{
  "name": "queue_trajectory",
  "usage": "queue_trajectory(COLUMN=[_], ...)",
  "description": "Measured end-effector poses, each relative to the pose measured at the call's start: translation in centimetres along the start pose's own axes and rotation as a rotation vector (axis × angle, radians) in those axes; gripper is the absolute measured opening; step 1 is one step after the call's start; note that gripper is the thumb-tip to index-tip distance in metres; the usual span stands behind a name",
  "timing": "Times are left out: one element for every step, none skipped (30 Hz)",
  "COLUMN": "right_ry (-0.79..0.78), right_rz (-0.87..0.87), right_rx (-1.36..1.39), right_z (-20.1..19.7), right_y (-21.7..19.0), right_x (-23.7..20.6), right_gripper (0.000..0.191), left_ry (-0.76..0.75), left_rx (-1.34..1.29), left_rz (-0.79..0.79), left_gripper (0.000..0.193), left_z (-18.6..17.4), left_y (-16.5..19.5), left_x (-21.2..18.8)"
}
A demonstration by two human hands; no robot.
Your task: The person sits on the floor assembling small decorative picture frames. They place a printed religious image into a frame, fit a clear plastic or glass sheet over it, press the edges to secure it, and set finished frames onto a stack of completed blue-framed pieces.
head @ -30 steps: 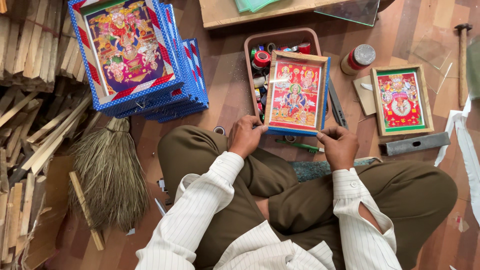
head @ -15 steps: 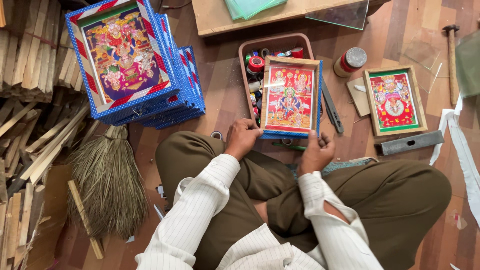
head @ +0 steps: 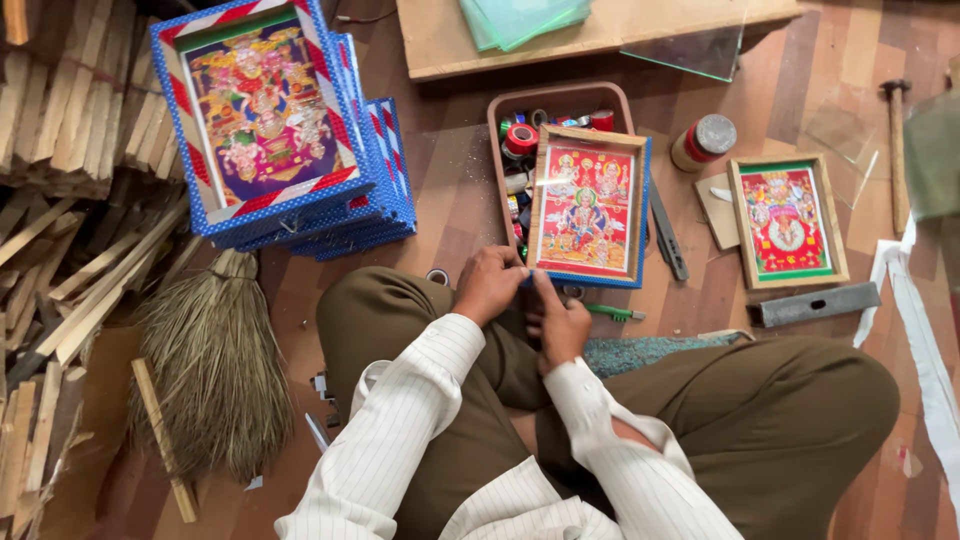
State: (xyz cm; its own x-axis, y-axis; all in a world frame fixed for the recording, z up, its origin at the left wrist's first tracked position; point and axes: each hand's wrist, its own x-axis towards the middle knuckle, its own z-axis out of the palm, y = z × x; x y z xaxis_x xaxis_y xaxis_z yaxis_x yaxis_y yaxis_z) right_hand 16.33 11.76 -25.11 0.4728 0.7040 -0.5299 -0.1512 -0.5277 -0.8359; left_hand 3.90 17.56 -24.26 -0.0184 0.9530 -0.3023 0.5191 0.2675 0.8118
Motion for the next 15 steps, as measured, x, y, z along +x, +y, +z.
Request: queue_trajectory(right_ry=[0.005, 0.008, 0.031, 0.05, 0.068, -0.038, -0.144, -0.252, -0.294, -0.332, -0.368, -0.355, -0.351, -0.351, -0.342], right_rz=[-0.128, -0.257, -0.475, -0.693, -0.912, -1.016, -1.122, -1.227, -1.281, -1.333, -1.384, -1.379, -1.369, -1.356, -1.368], right_rx=[-0.162, -0.323, -0.428, -0.532, -0.631, -0.681, -0.725, -0.765, -0.848, -0.932, -1.018, -1.036, -1.056, -1.077, -1.1], right_z=[-1.0, -1.8, -2.5, -3.3, -4.0, -4.4, -4.6, -4.4, -4.2, -4.0, -3.8, -3.6, -3.4, -3.3, -3.2], right_y=[0.0, -0.3, -0.9, -1.8, -2.7, -3.9, -5.4, -6.6, -7.3, -8.0, -8.5, -8.7, -8.8, -8.8, -8.6], right_x=[-0.4, -0.6, -0.3, 0.0, 0.5, 1.3, 2.5, 3.5, 4.1, 4.6, 5.0, 5.3, 5.3, 5.2, 5.1], right_gripper=[0.042, 0.041, 0.035, 0.03, 0.025, 0.037, 0.05, 0.064, 0.068, 0.072, 0.077, 0.077, 0.078, 0.079, 0.08], left_ry=[-0.012, 0.013, 0.035, 0.056, 0.114, 0.171, 0.23, 0.197, 0.161, 0.121, 0.113, 0.106, 0.099, 0.094, 0.087], left_rx=[0.01, 0.005, -0.001, -0.008, -0.017, -0.024, -0.029, 0.03, 0.088, 0.146, 0.173, 0.199, 0.224, 0.237, 0.252], left_rz=[-0.046, -0.019, 0.004, 0.025, 0.131, 0.241, 0.356, 0.341, 0.328, 0.319, 0.342, 0.36, 0.37, 0.366, 0.364], left_gripper=[0.025, 0.024, 0.026, 0.028, 0.033, 0.04, 0.049, 0.051, 0.053, 0.057, 0.057, 0.058, 0.059, 0.06, 0.061], left_z=[-0.2, -0.3, -0.4, -0.4, -0.4, -0.3, -0.4, -0.5, -0.6, -0.7, -0.9, -1.0, -1.1, -1.2, -1.3], left_y=[0.1, 0.3, 0.4, 0.6, 0.8, 1.0, 1.2, 1.3, 1.5, 1.7, 1.9, 2.0, 2.0, 2.1, 2.1], left_x=[-0.1, -0.3, -0.5, -0.8, -1.2, -1.5, -1.7, -2.0, -2.3, -2.4, -2.3, -2.3, -2.4, -2.4, -2.3])
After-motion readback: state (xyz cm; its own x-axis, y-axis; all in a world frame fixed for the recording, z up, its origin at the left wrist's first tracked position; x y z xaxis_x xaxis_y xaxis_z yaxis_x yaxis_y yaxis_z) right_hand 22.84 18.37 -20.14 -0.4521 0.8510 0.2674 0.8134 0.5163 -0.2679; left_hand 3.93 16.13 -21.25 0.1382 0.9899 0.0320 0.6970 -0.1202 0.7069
